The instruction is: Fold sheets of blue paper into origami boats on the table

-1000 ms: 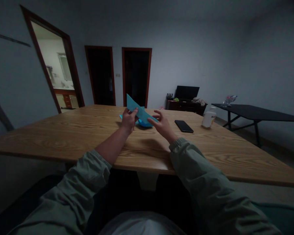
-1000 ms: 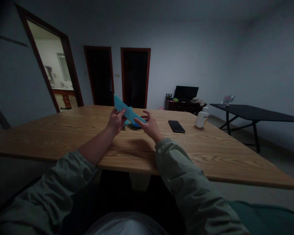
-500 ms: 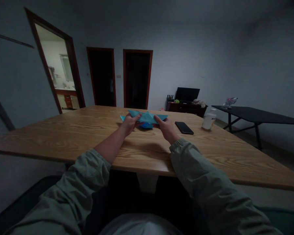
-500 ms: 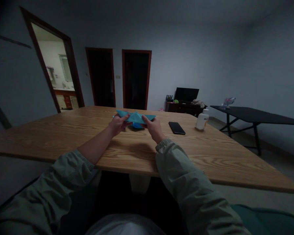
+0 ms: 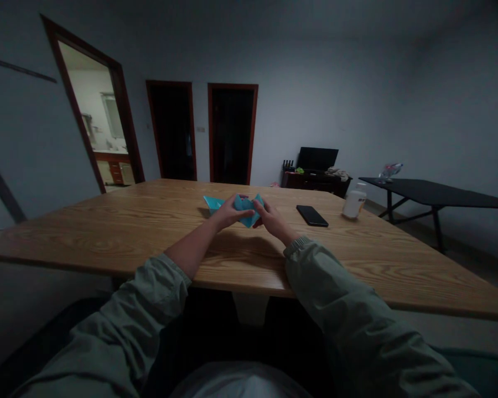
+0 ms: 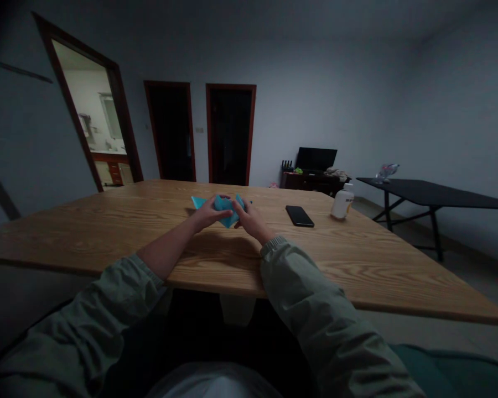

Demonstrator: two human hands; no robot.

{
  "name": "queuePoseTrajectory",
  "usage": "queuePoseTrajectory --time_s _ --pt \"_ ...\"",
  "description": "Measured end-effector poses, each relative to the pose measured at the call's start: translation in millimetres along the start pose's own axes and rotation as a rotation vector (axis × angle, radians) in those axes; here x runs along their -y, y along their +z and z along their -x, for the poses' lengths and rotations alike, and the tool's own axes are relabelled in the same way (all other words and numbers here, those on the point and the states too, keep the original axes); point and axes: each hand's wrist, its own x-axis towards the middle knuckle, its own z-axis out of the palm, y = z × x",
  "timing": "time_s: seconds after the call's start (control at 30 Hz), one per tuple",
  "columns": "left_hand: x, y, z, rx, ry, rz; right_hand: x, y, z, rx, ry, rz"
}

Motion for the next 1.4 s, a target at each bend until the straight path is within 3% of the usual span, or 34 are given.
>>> queuePoseTrajectory --time_s 0.17,0.37,0.5,0.6,0.67,0.73,0.97,1.1,1.17,1.3,1.4 --pt "9 -5.8 -3 0.196 -0.1 -0.052 -1 -9 0 0.0 -0.128 0.22" --pt "14 -12.7 -3 0.232 -0.234 -0.069 -4 -15 2 -0.024 0.029 0.282" --pt "8 -14.0 -2 0.159 -0.186 -0.033 -6 -17 4 -0.062 0.017 0.367" --pt "6 -11.1 -4 0.025 -0.166 -0.011 -5 -14 7 -0.126 -0.217 0.554" --pt "7 -7.3 -6 -0.048 -0.156 0.011 -5 -10 10 -0.083 -0.361 0.688" --pt "9 -2.5 -7 -0.073 -0.131 0.012 -6 -4 12 -0.024 -0.396 0.78" --pt "11 13.2 -2 0.087 -0.063 0.089 -8 1 13 -0.048 -0.248 0.805" --pt "15 16.9 -2 0.141 -0.032 0.012 -6 -1 12 -0.106 -0.119 0.858" --pt "18 17.9 -3 0.098 0.0 -0.081 -6 -1 11 -0.144 -0.096 0.862" --pt "16 20.0 -1 -0.068 0.194 -0.368 -4 -3 10 -0.181 -0.121 0.842" --pt "9 21.8 2 -0.177 0.202 -0.54 -1 -2 11 -0.203 -0.112 0.847"
